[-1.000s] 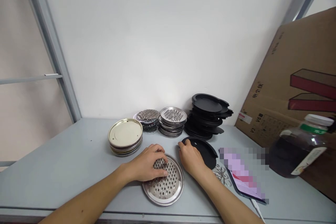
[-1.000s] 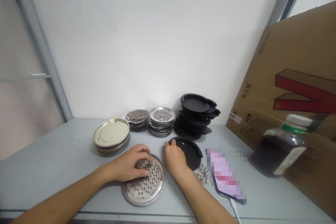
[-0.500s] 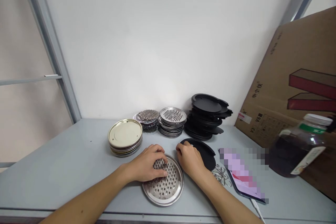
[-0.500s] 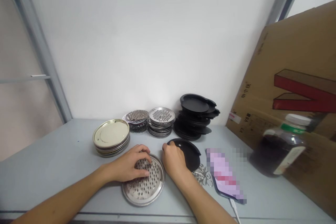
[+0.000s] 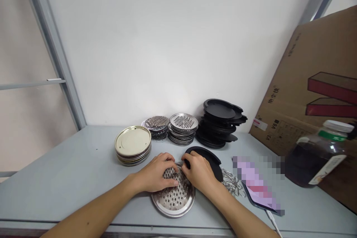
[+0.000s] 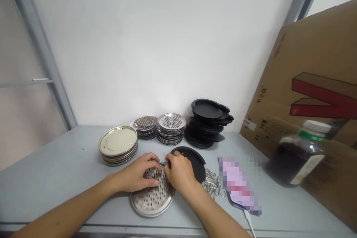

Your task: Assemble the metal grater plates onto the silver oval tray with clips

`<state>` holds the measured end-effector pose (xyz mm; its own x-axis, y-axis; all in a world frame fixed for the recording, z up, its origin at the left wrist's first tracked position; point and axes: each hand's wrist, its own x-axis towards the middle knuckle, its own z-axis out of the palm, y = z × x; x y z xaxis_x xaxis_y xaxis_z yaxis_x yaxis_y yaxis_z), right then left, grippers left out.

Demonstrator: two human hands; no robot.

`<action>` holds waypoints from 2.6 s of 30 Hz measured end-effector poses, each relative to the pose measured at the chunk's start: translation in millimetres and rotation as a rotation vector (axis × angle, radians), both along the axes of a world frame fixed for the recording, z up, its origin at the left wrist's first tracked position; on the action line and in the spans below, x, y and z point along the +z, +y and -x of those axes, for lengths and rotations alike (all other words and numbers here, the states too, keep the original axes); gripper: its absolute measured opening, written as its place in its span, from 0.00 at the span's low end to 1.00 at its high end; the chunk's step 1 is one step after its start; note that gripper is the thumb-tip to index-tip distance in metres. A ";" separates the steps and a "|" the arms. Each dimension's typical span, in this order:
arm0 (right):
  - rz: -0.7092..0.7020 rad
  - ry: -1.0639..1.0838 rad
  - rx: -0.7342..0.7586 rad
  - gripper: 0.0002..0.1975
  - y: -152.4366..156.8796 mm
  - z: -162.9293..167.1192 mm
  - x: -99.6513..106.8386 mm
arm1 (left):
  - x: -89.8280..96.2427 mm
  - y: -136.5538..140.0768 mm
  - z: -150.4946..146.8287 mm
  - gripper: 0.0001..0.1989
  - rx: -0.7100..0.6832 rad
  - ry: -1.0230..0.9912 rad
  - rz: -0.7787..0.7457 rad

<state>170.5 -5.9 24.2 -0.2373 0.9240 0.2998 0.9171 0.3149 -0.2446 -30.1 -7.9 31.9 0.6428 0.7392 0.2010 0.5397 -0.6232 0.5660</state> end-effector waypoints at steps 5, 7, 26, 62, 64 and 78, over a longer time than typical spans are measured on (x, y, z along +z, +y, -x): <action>-0.019 0.082 0.107 0.09 -4.7 0.8 3.1 | -2.7 1.4 -2.0 0.17 0.009 -0.056 0.024; -0.039 0.114 0.164 0.09 -6.3 1.3 3.3 | -4.3 3.3 -2.1 0.15 0.024 -0.082 0.033; -0.185 0.138 0.608 0.26 -31.9 4.3 8.1 | 0.5 13.2 -6.6 0.20 0.377 -0.775 0.559; 0.272 0.273 0.263 0.10 11.5 -20.7 4.7 | 7.7 14.8 -5.1 0.18 0.499 -1.102 0.578; 0.264 0.286 0.290 0.10 11.1 -20.5 4.4 | 7.2 15.4 -5.0 0.18 0.505 -1.098 0.580; 0.244 0.237 0.276 0.12 11.9 -21.6 1.8 | 2.6 18.8 -3.7 0.18 0.505 -1.082 0.579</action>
